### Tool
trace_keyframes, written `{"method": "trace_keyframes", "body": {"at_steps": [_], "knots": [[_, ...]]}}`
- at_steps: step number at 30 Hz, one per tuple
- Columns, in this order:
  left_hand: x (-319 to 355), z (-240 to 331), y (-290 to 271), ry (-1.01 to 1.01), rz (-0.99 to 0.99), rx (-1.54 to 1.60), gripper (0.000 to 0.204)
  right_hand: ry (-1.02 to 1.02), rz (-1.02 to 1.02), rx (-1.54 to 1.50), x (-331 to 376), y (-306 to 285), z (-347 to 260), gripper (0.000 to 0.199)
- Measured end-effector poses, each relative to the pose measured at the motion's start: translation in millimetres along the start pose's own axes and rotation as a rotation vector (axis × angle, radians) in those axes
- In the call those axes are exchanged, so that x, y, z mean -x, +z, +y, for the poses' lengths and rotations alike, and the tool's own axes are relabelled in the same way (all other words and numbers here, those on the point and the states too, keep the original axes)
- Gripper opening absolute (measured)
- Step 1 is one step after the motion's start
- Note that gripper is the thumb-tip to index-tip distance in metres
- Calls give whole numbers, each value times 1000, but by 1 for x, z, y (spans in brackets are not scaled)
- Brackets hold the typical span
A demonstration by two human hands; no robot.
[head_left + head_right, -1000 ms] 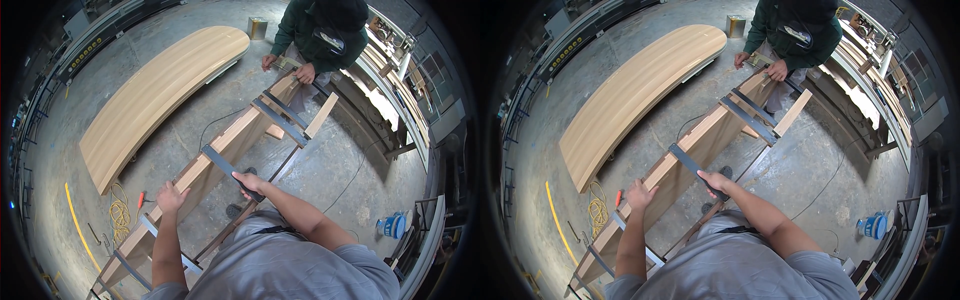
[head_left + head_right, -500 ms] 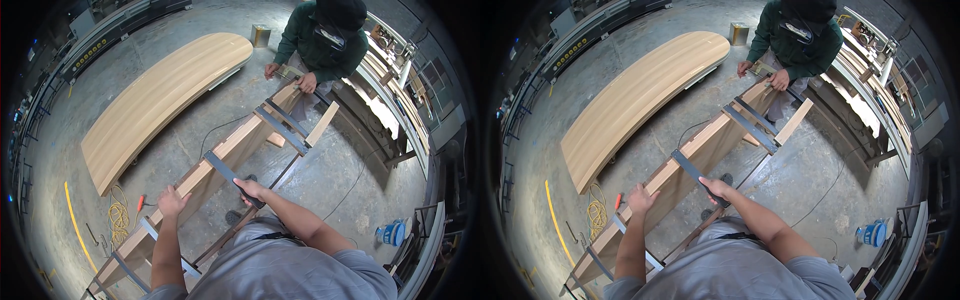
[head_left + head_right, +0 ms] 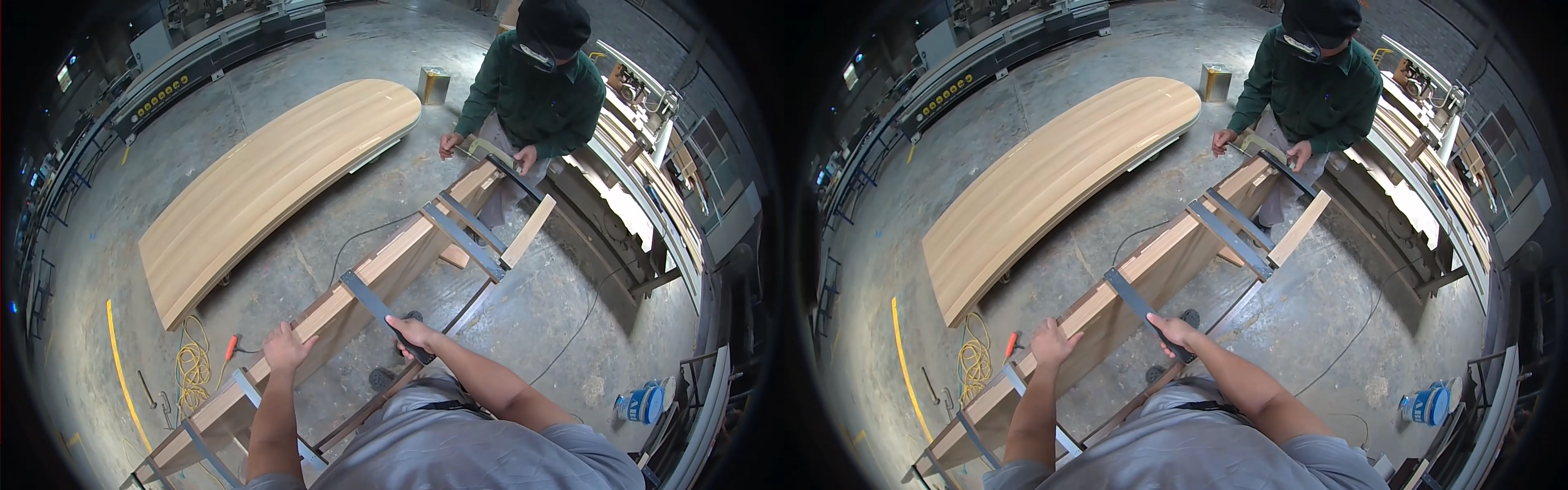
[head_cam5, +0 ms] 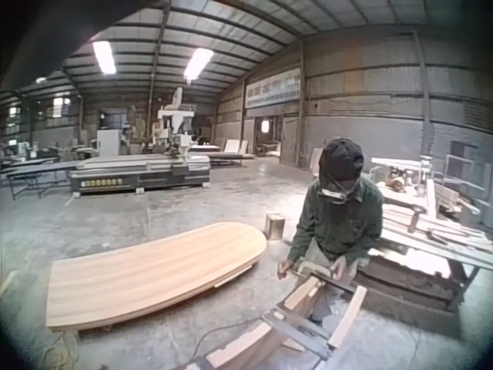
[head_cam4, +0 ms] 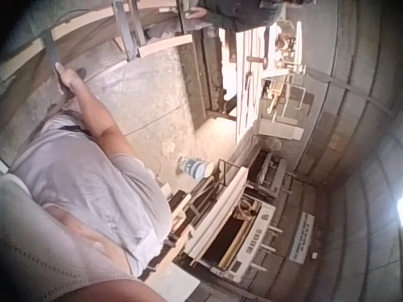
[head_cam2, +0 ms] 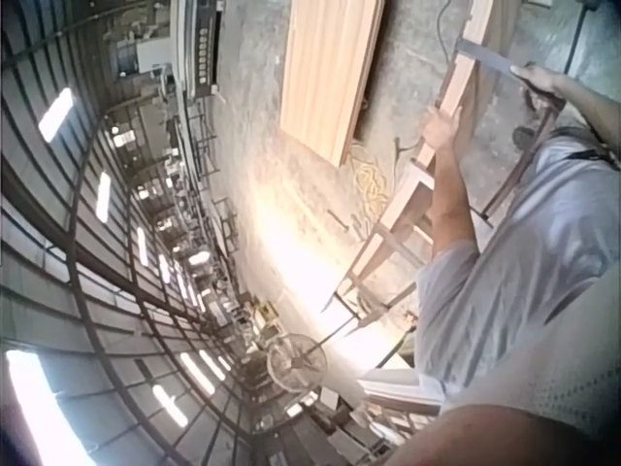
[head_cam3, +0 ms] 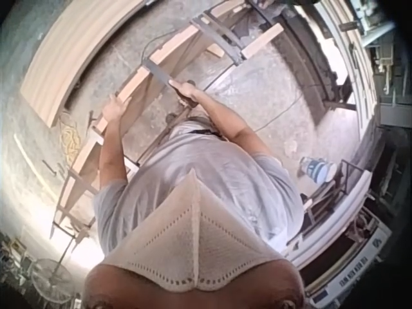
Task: Assembling a wooden frame by positioning components, securing them with bar clamps, and using a router for finishing.
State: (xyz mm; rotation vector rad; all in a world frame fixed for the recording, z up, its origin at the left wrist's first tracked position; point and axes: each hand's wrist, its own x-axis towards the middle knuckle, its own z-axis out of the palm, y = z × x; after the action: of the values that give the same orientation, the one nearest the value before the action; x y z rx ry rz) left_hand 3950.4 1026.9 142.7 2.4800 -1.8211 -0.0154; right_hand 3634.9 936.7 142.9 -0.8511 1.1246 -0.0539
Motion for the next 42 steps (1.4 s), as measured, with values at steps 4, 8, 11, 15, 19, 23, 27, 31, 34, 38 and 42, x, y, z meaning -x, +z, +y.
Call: {"method": "trace_keyframes", "body": {"at_steps": [4, 8, 11, 15, 19, 23, 27, 31, 34, 38, 42], "knots": [[-1, 1, -1, 14, 4, -4, 68, -3, -1, -4, 0, -1, -1, 65], [-2, 2, -3, -9, -23, 20, 69, 8, 13, 14, 3, -1, -4, 64], [-2, 2, -2, -8, -29, 15, 69, 12, 13, 10, 4, -1, -4, 64], [-1, 1, -1, -8, -28, 27, 70, 17, 9, 9, 3, 0, -3, 66], [-1, 4, -3, -16, -29, 17, 68, 10, 14, 10, 3, 0, -3, 68], [-1, 3, -3, -23, -35, 12, 68, 15, 9, 17, 6, 0, -6, 67], [-2, 4, -5, -26, -46, 15, 69, 3, 7, 23, 2, -2, -3, 69], [-1, 3, -3, -19, -39, 18, 68, 9, 11, 23, 1, 0, -3, 68], [-1, 3, -3, -5, 1, -1, 69, 10, 15, 22, 0, 0, -2, 67], [-1, 5, -5, -20, -42, 0, 68, 12, 9, 7, 1, -1, -3, 67], [-1, 4, -5, -25, -45, 5, 67, 14, -5, -1, 5, 0, -5, 66]]}}
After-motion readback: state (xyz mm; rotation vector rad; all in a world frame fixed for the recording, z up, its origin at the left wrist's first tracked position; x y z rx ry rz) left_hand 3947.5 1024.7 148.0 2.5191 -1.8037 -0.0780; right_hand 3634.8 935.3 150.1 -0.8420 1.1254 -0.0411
